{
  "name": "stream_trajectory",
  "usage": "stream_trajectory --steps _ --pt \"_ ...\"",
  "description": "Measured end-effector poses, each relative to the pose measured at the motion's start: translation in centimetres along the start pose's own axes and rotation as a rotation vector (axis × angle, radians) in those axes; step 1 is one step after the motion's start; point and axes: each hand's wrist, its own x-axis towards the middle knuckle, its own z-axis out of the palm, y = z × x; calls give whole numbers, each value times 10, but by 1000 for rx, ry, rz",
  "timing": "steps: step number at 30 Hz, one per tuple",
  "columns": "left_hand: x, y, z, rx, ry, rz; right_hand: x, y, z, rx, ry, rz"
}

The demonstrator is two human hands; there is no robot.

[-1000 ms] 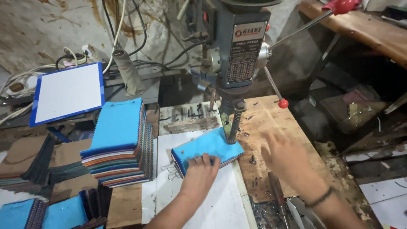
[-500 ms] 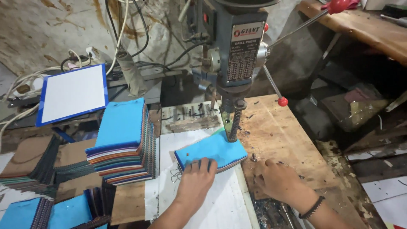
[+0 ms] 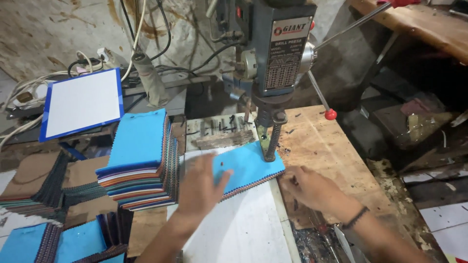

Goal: Stacking fabric or paper swatches and using a drill press to create holes for binding.

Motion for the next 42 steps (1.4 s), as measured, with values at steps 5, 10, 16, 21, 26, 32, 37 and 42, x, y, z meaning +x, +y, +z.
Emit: stream_trajectory --steps 5,10,16,21,26,32,37,42 --pt "22 -16 -12 -157 -387 -508 65 25 13 499 113 28" --pt "23 5 -46 -436 -474 -530 66 6 7 923 117 129" --pt "38 -18 -6 -493 -434 -651 86 24 -1 1128 -32 216" --pt "35 8 -21 -528 -455 -639 90 29 -1 1219 -30 167" --pt "27 20 -28 -608 -438 -682 86 36 6 1218 -23 187" --pt "14 21 -28 -647 -491 -733 74 37 19 1153 -34 235" --pt "2 -9 -5 -806 -525 -651 48 40 16 1060 -255 111" --pt "-9 21 -35 -762 -571 -739 31 33 8 931 -295 241"
